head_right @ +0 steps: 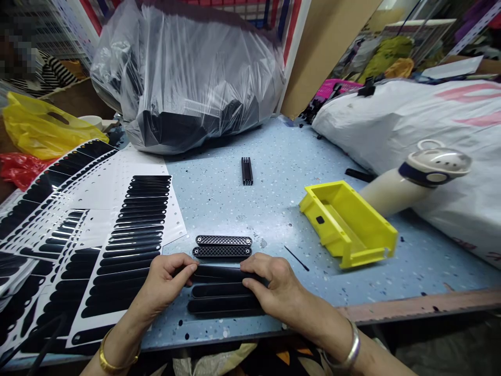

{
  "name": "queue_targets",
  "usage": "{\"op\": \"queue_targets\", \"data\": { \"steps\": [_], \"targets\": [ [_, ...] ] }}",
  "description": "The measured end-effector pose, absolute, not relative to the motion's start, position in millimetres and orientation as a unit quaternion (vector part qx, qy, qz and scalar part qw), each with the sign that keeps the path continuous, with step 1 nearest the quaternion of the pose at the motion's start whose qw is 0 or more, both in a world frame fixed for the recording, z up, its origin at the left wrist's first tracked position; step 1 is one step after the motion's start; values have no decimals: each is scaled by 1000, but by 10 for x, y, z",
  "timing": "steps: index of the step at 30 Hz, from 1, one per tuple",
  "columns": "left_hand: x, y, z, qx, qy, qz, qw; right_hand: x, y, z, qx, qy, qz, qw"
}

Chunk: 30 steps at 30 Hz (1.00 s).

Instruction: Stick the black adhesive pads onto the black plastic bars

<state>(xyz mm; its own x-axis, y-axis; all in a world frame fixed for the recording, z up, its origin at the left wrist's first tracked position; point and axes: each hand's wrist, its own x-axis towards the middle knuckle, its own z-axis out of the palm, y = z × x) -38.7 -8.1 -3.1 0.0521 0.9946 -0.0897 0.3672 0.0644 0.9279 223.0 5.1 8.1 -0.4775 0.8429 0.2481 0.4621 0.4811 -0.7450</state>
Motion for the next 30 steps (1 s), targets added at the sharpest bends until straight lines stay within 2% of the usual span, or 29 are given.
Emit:
{"op": "queue_targets", "data": {
  "steps": [9, 20, 30],
  "targets": [
    [-379, -81, -17, 582, 589, 356, 432, 2254, 92, 112, -400, -773, 380, 315],
    [-377, -78, -10, 548, 594, 360, 467, 2277, 28, 101, -385, -795, 345, 318],
    [-381, -79, 13, 558, 592, 362, 455, 2291, -11, 56, -361, -815, 308, 333]
  ]
}}
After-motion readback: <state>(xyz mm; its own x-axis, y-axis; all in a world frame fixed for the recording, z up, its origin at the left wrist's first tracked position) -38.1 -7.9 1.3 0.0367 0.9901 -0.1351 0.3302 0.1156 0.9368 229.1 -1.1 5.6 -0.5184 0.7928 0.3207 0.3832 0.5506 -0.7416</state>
